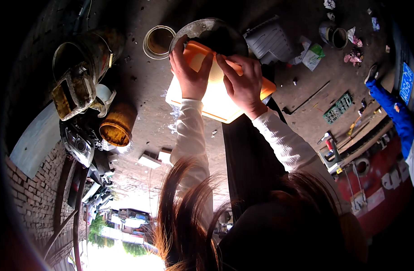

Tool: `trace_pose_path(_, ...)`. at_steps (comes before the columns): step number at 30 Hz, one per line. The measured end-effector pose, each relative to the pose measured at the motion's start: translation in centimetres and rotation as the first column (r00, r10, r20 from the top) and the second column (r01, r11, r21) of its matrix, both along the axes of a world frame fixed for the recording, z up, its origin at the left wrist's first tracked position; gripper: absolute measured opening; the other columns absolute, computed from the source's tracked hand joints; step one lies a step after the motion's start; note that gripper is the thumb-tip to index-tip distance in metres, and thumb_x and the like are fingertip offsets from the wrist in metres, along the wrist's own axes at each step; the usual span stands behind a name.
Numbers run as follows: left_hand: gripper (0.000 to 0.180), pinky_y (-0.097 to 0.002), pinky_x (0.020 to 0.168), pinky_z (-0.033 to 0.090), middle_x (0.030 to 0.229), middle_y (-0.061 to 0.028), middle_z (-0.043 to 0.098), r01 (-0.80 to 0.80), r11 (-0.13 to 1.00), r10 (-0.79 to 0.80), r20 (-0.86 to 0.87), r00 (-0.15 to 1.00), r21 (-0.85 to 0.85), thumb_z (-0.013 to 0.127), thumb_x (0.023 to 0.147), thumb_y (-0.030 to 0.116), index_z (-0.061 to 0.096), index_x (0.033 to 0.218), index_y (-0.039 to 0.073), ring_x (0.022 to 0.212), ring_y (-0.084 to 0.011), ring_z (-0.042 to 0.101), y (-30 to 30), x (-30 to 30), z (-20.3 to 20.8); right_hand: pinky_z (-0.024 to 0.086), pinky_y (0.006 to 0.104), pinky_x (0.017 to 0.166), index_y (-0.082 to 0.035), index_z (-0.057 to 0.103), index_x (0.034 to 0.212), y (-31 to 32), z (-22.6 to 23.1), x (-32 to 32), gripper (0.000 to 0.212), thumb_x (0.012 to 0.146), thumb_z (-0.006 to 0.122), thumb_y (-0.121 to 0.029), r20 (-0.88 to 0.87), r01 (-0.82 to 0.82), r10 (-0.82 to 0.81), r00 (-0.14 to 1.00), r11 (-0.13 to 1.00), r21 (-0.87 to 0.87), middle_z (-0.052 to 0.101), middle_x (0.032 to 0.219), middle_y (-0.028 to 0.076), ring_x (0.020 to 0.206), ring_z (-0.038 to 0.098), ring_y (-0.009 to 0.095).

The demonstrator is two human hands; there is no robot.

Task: The person unpacks a new air filter from its box, removes the protective film, and places it into a black plastic air filter housing. They then close the housing and set it down.

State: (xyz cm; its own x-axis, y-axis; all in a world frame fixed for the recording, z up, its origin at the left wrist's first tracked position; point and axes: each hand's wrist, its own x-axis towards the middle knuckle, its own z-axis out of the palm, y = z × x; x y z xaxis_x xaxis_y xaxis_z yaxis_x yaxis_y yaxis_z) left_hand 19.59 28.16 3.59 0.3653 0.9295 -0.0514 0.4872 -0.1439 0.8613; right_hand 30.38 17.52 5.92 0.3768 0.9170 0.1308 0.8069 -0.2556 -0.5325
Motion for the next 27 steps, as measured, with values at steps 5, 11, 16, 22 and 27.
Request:
trace_pose_path(5, 0.073, -0.0427, 0.097, 0.038, 0.119, -0.0124, 0.053, -0.059, 0.977, 0.077, 0.080, 0.994, -0.204, 0.081, 0.069, 0.022, 0.045, 0.130, 0.005, 0.113, -0.0319, 0.049, 0.4, -0.2, -0.1, 0.044, 0.0312, 0.084, -0.019, 0.060, 0.127, -0.1, 0.2, 0.1, 0.056, 0.072, 0.069, -0.008, 0.057, -0.041, 0.043, 0.997, 0.999, -0.030, 0.054, 0.110, 0.000, 0.097, 0.051, 0.018)
trace_pose_path(11, 0.072, -0.0451, 0.099, 0.036, 0.121, -0.0110, 0.051, 0.032, 0.992, -0.038, -0.050, 0.998, -0.119, 0.081, 0.070, 0.027, 0.046, 0.130, 0.009, 0.114, -0.0316, 0.048, 0.7, -0.7, -0.2, 0.045, 0.0323, 0.083, -0.013, 0.059, 0.124, -0.2, 0.3, -0.2, 0.051, 0.074, 0.068, -0.011, -0.045, 0.034, -0.034, 0.998, 0.999, 0.008, 0.054, 0.109, 0.003, 0.097, 0.051, 0.021)
trace_pose_path(16, 0.072, -0.0461, 0.100, 0.034, 0.121, -0.0102, 0.051, -0.004, 0.992, -0.005, -0.064, 0.998, -0.129, 0.081, 0.069, 0.028, 0.047, 0.130, 0.010, 0.115, -0.0310, 0.047, 0.4, -0.4, -0.4, 0.046, 0.0327, 0.082, -0.012, 0.060, 0.121, -0.1, 0.1, -0.3, 0.048, 0.074, 0.067, -0.008, -0.009, 0.035, -0.035, 0.999, 0.999, 0.027, 0.055, 0.106, 0.004, 0.095, 0.052, 0.022)
trace_pose_path(22, 0.073, -0.0465, 0.101, 0.033, 0.122, -0.0098, 0.051, -0.020, 0.994, 0.009, -0.107, 0.994, -0.108, 0.081, 0.069, 0.029, 0.047, 0.131, 0.011, 0.116, -0.0310, 0.047, 0.5, -0.6, -0.7, 0.047, 0.0346, 0.079, -0.010, 0.061, 0.110, 0.9, 0.7, 0.3, 0.037, 0.075, 0.069, -0.007, -0.084, 0.012, -0.009, 0.996, 0.999, 0.034, 0.057, 0.102, 0.006, 0.093, 0.054, 0.024)
trace_pose_path(27, 0.074, -0.0453, 0.100, 0.034, 0.121, -0.0103, 0.051, -0.018, 0.996, 0.013, -0.059, 0.998, -0.090, 0.081, 0.069, 0.031, 0.047, 0.132, 0.011, 0.116, -0.0319, 0.047, 1.0, -1.1, -1.6, 0.048, 0.0375, 0.074, -0.007, 0.059, 0.097, 3.6, 1.0, 1.1, 0.026, 0.078, 0.073, -0.017, -0.388, 0.139, -0.171, 0.906, 0.984, -0.109, 0.058, 0.094, 0.009, 0.089, 0.056, 0.027)
